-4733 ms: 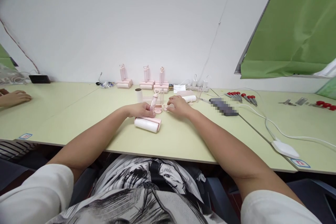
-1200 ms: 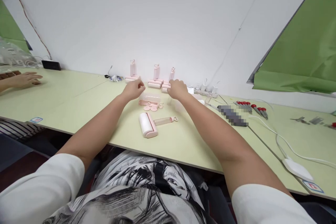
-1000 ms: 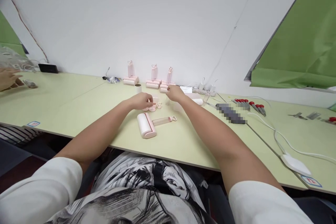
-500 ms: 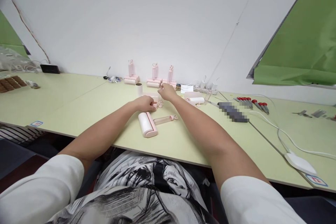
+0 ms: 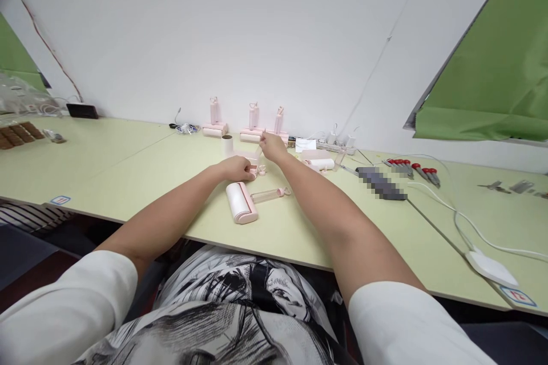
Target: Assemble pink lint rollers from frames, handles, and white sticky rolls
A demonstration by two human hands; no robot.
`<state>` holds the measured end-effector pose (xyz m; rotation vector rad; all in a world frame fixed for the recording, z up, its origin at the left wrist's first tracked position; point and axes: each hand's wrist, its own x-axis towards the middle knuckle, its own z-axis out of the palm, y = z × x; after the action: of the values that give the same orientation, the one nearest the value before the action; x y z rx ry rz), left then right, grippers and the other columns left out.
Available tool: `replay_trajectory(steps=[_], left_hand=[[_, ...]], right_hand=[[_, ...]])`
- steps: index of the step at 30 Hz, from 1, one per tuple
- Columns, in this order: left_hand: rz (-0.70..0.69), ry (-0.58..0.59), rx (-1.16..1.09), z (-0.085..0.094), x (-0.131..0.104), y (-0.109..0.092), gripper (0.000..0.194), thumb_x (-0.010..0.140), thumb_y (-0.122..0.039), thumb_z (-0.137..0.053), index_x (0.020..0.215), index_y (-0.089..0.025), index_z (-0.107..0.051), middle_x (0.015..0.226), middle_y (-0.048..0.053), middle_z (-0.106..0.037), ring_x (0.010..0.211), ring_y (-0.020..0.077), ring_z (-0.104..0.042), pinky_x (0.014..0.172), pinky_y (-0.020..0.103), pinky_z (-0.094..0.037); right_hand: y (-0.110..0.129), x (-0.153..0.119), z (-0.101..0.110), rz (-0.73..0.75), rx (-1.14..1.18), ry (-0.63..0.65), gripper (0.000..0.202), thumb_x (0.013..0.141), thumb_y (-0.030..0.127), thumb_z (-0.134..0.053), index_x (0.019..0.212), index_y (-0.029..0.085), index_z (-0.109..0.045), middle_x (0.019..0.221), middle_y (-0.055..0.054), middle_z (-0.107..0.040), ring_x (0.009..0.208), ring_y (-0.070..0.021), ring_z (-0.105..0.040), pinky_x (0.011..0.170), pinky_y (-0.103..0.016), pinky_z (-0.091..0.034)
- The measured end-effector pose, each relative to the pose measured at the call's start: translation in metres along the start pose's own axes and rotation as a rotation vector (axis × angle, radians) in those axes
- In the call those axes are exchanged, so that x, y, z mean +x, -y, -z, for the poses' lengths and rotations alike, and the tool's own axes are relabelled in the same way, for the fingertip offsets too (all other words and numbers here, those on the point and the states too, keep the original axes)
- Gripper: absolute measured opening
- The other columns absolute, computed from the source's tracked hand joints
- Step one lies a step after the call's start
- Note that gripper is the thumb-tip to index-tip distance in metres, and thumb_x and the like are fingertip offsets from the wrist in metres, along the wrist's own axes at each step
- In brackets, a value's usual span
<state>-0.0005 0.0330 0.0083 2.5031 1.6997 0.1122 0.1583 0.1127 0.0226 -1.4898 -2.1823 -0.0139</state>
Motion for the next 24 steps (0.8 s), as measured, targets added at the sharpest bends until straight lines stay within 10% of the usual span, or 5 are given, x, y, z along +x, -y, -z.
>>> replay_trajectory(steps=[24], left_hand=[[0.103, 0.002, 0.043, 0.0, -0.002, 0.003, 0.042, 0.081, -0.051, -0.055, 0.097, -0.017, -0.07, 0.102, 0.013, -0.073, 0.094, 0.0257, -0.067, 0.073, 0.028, -0.048]], right_hand=[[0.005, -0.013, 0.021, -0.057, -0.037, 0.087, 0.042, 0.087, 0.035, -0.053, 0.125, 0.017, -0.056, 0.117, -0.014, -0.067, 0.104, -0.029, -0.06, 0.08, -0.035, -0.046]])
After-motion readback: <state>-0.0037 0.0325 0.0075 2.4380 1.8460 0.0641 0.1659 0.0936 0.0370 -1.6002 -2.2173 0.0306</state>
